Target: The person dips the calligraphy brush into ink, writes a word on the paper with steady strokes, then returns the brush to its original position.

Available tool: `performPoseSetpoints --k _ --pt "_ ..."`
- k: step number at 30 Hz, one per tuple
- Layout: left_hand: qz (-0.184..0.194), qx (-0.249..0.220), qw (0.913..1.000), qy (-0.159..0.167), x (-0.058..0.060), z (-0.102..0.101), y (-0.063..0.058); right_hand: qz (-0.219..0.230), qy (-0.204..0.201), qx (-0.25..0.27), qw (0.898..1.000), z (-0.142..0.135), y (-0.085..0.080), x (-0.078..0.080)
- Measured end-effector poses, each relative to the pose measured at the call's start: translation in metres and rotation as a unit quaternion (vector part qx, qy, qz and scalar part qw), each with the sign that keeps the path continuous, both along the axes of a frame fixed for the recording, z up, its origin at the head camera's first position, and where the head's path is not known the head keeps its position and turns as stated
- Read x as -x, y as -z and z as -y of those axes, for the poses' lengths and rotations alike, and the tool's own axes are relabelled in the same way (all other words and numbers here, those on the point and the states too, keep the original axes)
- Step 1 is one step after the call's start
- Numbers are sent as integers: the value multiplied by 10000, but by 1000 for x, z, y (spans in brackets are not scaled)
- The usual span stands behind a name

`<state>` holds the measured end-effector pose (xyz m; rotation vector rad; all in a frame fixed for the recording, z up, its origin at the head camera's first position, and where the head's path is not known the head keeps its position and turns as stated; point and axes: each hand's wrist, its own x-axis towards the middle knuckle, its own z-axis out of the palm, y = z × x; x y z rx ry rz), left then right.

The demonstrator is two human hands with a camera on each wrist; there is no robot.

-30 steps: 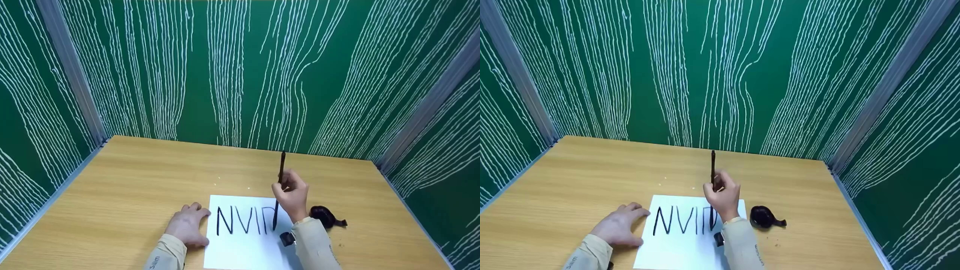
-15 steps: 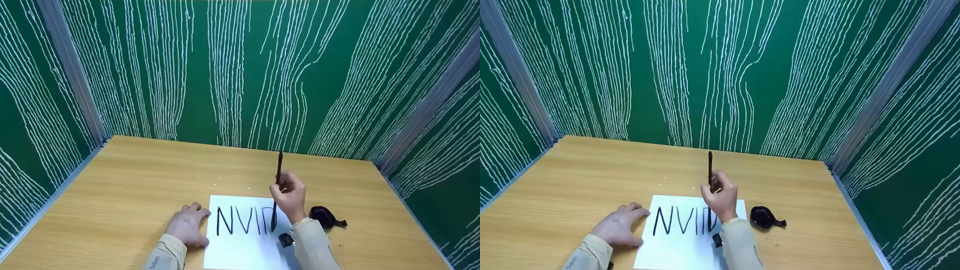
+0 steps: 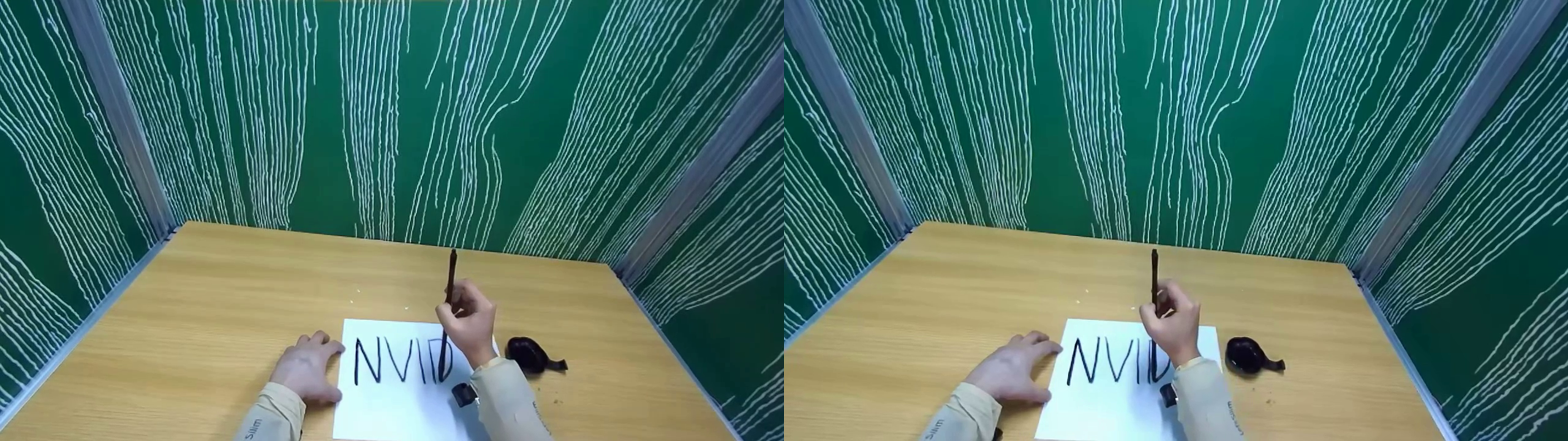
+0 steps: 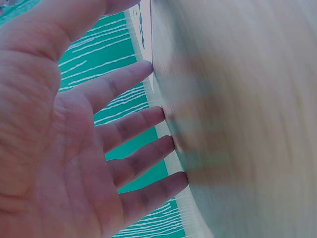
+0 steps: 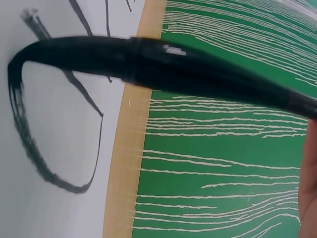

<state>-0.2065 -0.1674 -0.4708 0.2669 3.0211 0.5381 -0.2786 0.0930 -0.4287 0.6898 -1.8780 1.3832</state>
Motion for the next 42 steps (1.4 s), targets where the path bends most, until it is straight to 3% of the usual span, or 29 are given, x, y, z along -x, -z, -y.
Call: performPoseSetpoints --k 12,29,42 --pt "-253 54 9996 85 -1 0 2 113 -202 75 9997 5 0 -3" --pt "-136 97 9999 37 -1 0 1 207 -50 67 9998 7 -2 -6" --pt "-284 115 9995 55 -2 -1 2 -85 -30 370 9993 -8 9 12"
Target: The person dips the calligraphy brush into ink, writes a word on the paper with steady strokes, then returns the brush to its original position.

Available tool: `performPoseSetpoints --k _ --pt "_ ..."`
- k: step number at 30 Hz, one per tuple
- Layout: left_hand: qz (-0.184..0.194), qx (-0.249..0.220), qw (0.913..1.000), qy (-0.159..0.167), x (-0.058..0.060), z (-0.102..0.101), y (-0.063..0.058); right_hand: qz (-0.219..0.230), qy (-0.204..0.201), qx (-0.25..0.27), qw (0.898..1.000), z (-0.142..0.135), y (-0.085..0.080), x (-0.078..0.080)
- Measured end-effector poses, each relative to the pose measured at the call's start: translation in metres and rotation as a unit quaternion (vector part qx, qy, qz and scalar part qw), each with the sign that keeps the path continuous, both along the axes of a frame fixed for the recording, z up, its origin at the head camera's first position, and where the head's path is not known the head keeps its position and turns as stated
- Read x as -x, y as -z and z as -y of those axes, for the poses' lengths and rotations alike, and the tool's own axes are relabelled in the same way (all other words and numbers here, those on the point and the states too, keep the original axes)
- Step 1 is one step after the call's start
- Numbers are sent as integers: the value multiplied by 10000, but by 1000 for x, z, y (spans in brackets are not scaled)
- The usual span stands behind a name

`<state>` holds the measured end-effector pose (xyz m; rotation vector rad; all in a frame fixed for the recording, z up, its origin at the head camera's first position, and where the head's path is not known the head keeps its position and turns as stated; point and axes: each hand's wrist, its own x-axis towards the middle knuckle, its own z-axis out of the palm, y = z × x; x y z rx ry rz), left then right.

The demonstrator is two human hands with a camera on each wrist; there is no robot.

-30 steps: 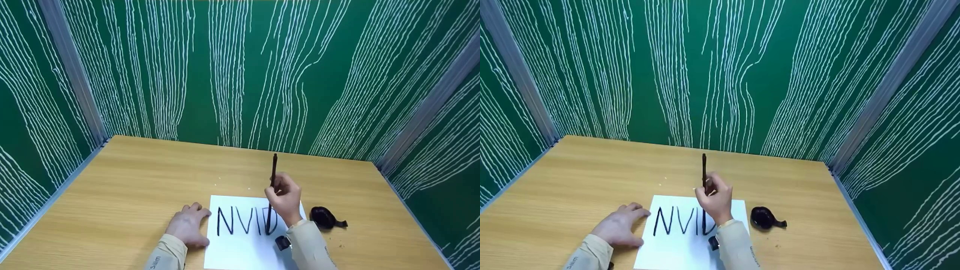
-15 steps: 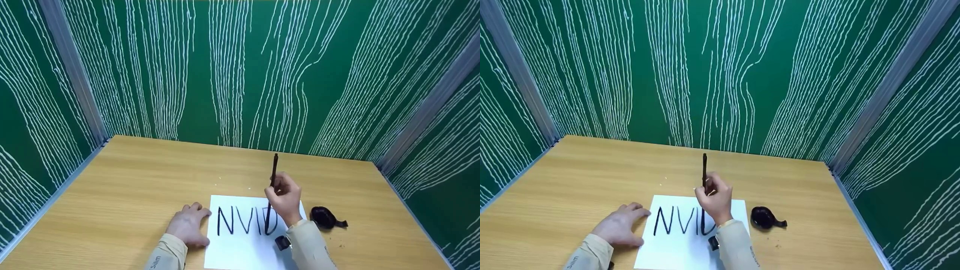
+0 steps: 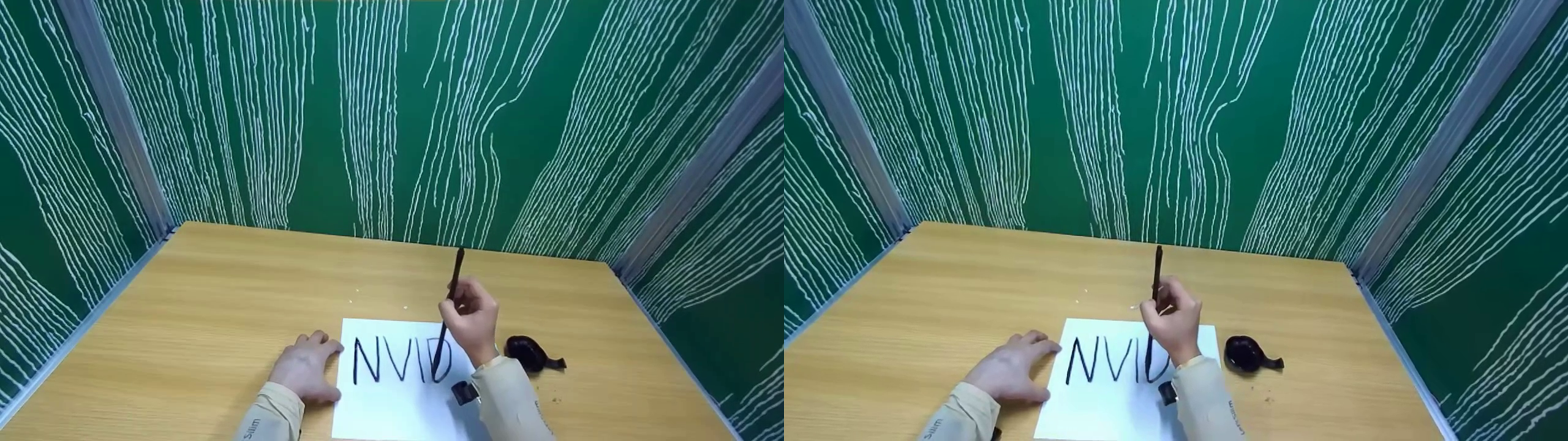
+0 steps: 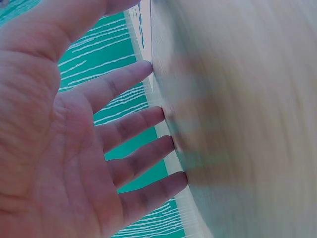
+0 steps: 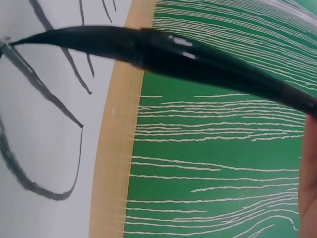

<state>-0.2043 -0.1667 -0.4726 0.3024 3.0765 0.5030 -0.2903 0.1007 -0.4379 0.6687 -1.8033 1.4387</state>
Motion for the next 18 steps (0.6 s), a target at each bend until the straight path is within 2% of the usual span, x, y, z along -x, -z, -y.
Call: performPoseSetpoints --k 9,13,18 --pt "55 12 10000 1 0 -1 0 -194 76 98 9997 -8 -5 2" --pt "34 8 10000 -6 0 -1 -1 -137 134 123 9997 -10 -8 2" --pt "13 27 10000 0 0 -1 -2 8 163 147 9998 -11 -17 -6"
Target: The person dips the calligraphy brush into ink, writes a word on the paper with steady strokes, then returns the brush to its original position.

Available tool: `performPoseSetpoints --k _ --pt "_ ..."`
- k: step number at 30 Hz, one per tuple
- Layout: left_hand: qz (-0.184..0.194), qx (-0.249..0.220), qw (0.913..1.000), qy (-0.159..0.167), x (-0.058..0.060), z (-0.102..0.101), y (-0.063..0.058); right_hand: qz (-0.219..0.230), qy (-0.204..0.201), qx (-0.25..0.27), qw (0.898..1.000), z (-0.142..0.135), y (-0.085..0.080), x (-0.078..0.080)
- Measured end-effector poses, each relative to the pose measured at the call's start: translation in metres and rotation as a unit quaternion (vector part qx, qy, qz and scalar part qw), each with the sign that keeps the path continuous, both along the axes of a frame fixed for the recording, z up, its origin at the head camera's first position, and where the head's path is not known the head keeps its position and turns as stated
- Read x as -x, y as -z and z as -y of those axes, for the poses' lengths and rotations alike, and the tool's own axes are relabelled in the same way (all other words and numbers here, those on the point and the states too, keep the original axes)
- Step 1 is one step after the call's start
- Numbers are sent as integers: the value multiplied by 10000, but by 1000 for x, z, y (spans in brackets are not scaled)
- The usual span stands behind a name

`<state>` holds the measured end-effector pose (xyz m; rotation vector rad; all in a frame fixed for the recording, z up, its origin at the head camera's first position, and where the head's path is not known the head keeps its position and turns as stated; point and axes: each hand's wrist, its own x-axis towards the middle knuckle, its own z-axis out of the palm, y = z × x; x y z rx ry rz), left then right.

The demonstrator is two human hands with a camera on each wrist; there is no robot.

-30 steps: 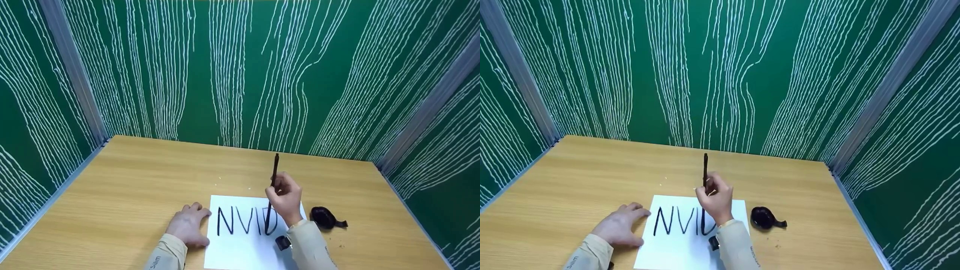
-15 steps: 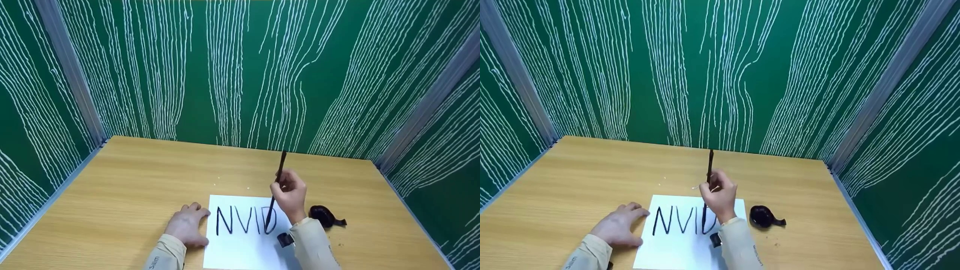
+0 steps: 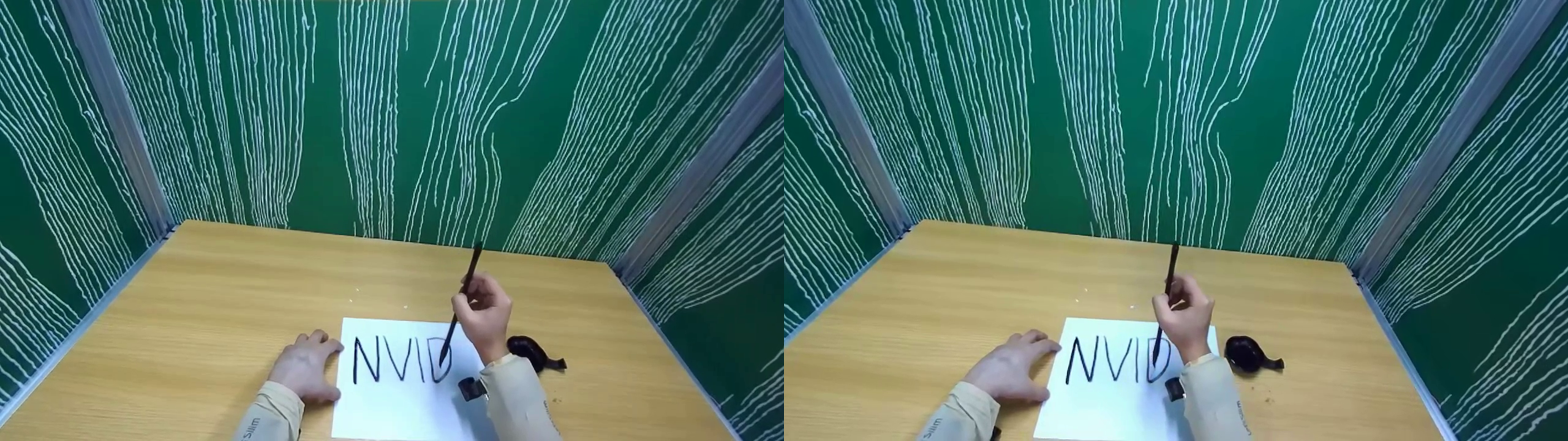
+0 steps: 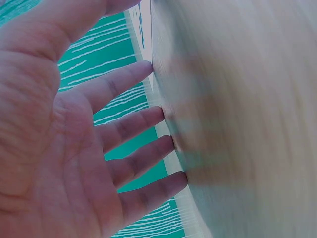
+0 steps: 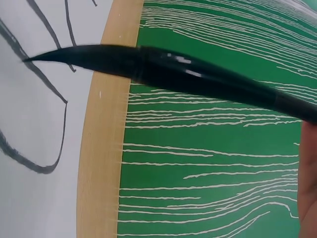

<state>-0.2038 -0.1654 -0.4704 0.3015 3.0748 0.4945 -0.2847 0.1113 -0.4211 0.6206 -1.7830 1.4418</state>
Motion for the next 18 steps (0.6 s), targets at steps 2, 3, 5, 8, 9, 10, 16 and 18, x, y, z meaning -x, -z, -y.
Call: performPoseSetpoints --k 2,3,5,8,9,10,16,18 --pt "-11 17 10000 2 0 0 0 15 33 -9 10000 0 -3 -4" --pt "-10 28 10000 -1 0 0 0 7 50 -18 10000 1 -4 -5" --pt "0 26 10000 -7 0 0 0 -18 64 -44 10000 0 -6 -7" --pt "75 -14 10000 -33 0 0 -1 -58 28 -57 10000 -1 -7 -8" --pt "114 -29 9999 -46 1 0 -1 -62 24 -66 10000 -2 -7 -8" --pt "149 -34 9999 -45 1 0 -1 -42 30 -63 10000 -3 -6 -8" --pt "242 -50 9997 -47 2 1 -1 86 128 -44 9999 -12 -3 -6" --pt "232 -69 9997 -58 2 1 -2 83 157 -29 9998 -15 -2 -4"
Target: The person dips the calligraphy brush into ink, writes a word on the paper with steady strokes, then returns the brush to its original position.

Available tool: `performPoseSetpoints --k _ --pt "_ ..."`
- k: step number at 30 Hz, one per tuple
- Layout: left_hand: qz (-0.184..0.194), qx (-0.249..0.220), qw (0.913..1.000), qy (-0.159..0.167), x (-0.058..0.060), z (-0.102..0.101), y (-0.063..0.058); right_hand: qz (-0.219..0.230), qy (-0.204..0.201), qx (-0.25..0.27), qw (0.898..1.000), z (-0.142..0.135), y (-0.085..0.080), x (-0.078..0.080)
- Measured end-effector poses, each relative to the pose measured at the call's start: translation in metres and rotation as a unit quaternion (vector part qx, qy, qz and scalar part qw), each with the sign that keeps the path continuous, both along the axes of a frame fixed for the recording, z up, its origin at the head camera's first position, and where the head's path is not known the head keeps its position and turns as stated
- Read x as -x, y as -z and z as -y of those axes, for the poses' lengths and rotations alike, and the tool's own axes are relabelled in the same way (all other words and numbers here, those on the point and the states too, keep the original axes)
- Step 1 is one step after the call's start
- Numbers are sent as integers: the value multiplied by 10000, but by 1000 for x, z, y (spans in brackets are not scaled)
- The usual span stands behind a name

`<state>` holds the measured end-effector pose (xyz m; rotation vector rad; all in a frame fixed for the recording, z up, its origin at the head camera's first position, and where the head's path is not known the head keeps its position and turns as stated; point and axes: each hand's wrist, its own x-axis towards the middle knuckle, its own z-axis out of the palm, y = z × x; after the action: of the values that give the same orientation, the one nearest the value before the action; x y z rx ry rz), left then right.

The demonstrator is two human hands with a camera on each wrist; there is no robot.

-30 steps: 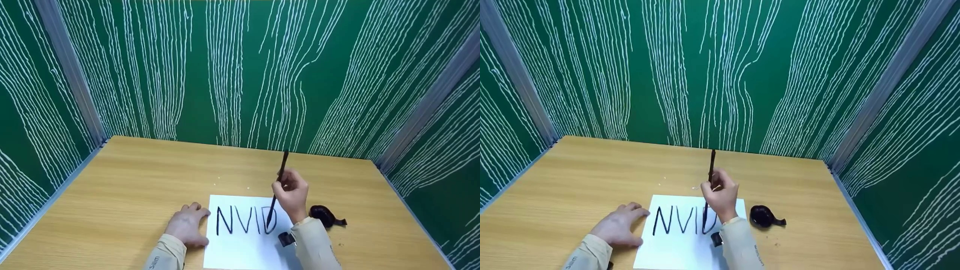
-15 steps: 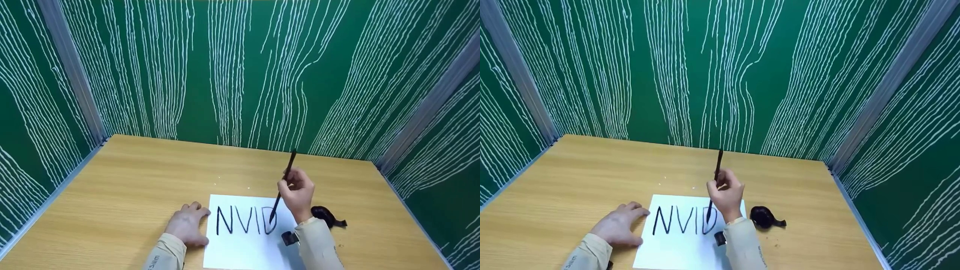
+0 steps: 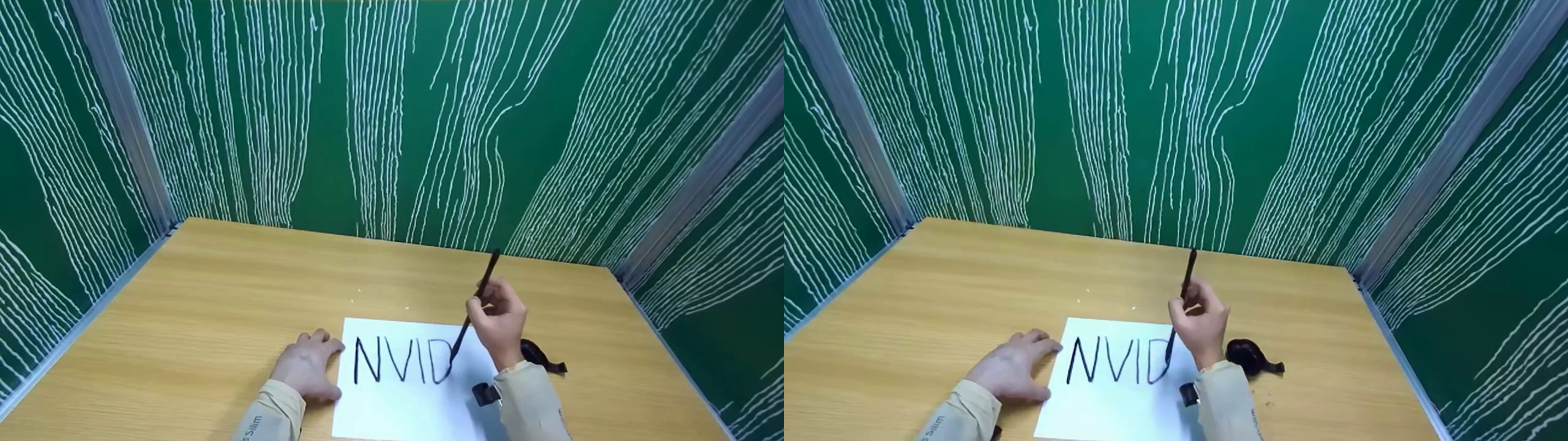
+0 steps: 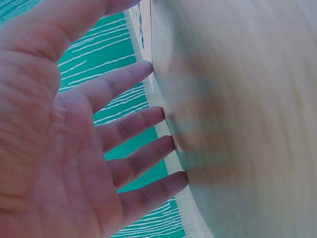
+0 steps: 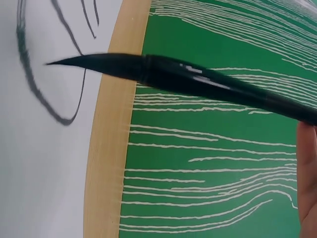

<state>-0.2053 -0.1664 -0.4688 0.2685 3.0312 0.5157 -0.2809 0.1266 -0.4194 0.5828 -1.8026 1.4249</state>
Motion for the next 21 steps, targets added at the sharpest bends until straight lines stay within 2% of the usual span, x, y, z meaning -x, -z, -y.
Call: performPoseSetpoints --k 10,15,21 --pt "31 19 10000 -51 1 -1 1 228 252 186 9992 -26 20 16" --pt "50 19 10000 -57 1 -1 2 188 329 275 9989 -33 22 17" --pt "-22 20 10000 15 0 -1 2 23 361 123 9993 -34 22 18"
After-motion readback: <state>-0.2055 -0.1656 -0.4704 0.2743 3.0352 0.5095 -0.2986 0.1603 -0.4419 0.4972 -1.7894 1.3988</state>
